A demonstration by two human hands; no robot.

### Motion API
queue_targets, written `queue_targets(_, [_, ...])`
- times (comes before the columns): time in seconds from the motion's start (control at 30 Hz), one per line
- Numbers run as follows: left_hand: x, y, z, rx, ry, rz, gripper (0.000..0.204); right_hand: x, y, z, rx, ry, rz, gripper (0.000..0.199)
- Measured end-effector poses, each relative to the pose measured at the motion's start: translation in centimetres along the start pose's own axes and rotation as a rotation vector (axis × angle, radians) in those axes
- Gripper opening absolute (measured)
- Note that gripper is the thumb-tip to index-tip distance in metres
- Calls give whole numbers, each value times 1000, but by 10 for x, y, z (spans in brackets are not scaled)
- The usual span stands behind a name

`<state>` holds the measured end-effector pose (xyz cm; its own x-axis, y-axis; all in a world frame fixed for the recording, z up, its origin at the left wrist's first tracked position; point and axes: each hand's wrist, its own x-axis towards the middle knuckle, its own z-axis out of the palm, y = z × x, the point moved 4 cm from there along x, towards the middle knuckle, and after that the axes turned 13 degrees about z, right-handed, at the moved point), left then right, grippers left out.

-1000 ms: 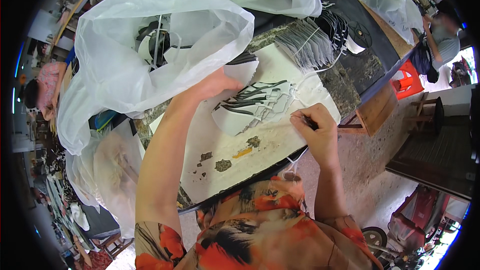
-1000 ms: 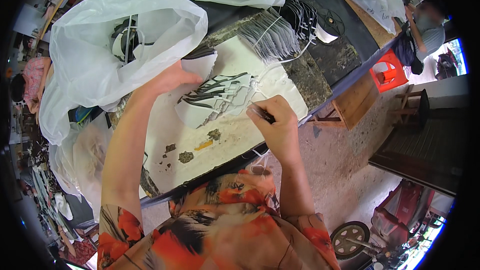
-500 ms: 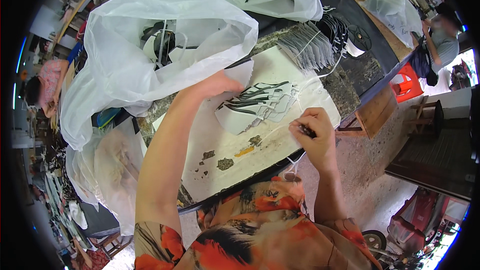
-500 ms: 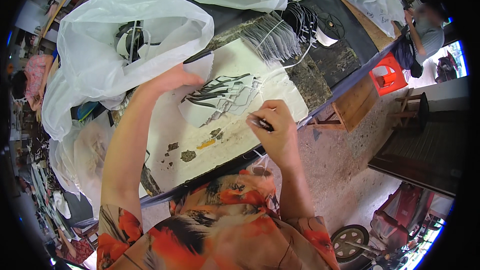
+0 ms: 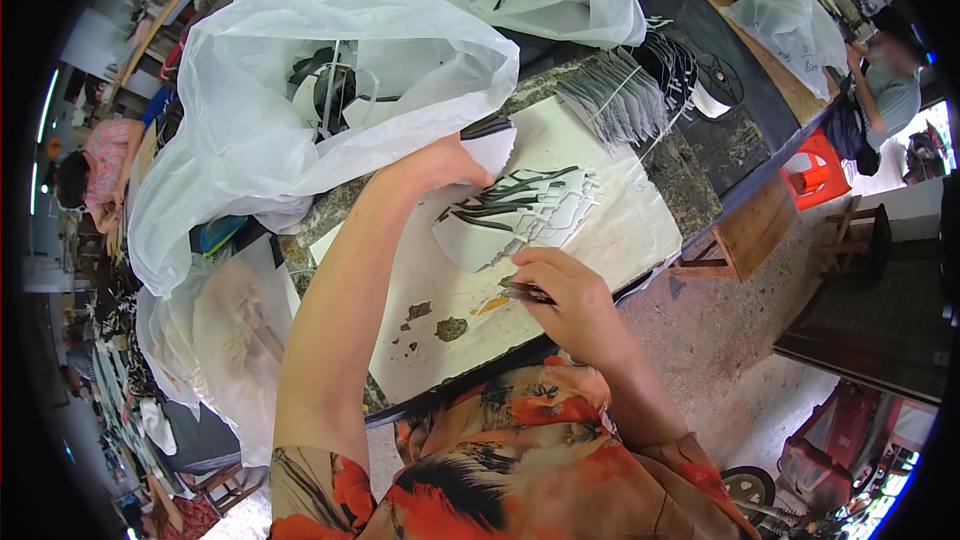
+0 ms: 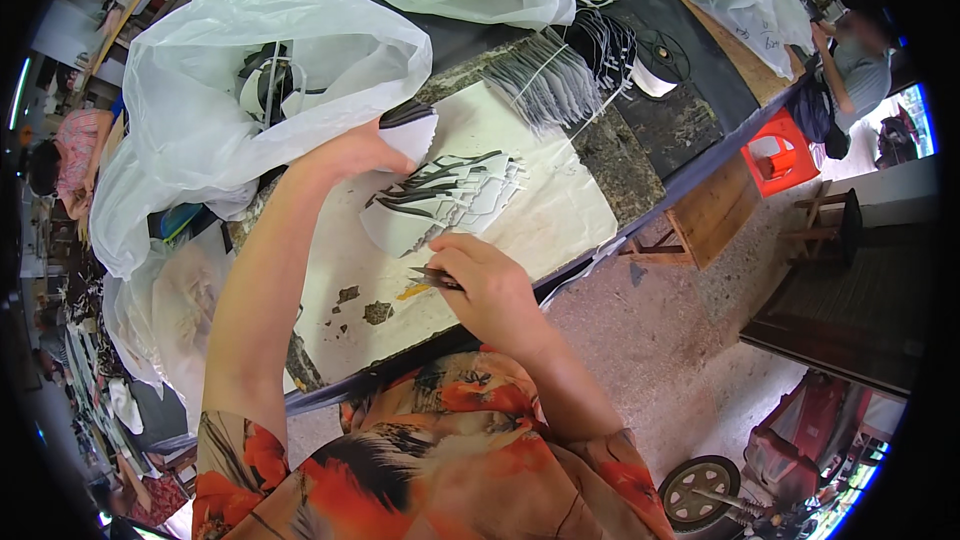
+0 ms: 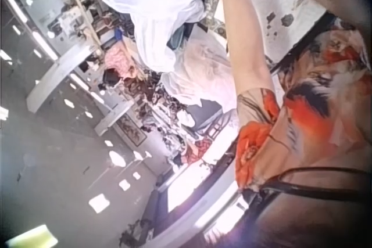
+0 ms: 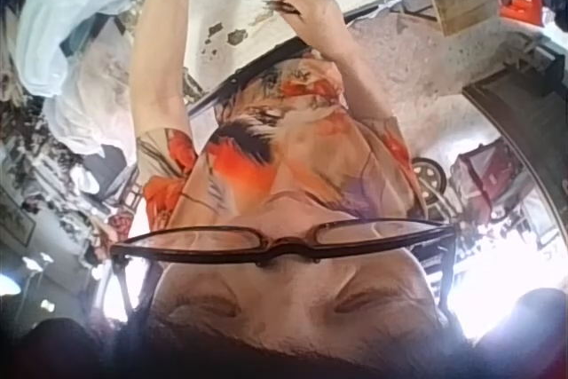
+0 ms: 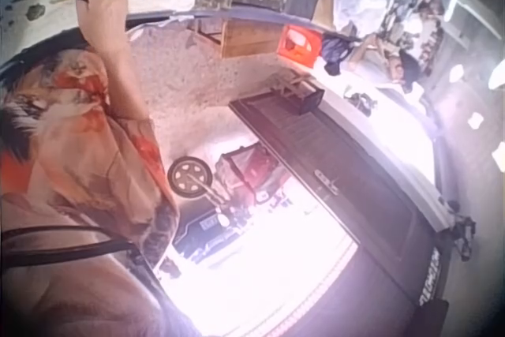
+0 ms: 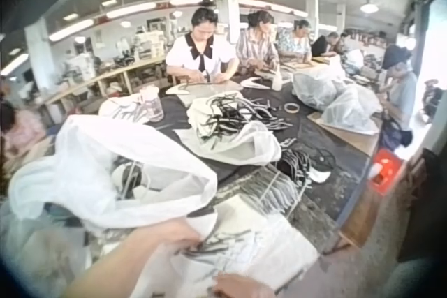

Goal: Trimming excess material from shoe upper components using a small blade at a workbench.

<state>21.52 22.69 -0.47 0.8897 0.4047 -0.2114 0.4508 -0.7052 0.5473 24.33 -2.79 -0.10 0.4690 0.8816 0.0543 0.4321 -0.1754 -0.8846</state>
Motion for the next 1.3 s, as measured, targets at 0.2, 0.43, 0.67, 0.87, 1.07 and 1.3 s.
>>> queue_targets(0.2, [-2, 8, 5, -187, -5, -7, 99, 10, 7, 21, -125, -264, 41, 27])
queue_targets(0.43, [-4, -3, 15, -372, 23, -41, 93, 12, 0, 34, -173, -222, -29, 26])
queue_targets(0.67, [-13, 13, 6, -197, 113, 19, 90, 13, -3, 37, -320, -153, 83, 36])
queue_targets(0.87, [-41, -1, -36, -641, 268, -69, 78, 13, 8, 35, -281, -72, 120, 42])
queue_targets(1.07, [-82, -34, -50, -235, -106, 88, 82, 13, 7, 35, -251, -115, 163, 41])
queue_targets(1.3, [-149, 5, 17, -469, -361, -118, 74, 17, 11, 21, -18, -63, 95, 23])
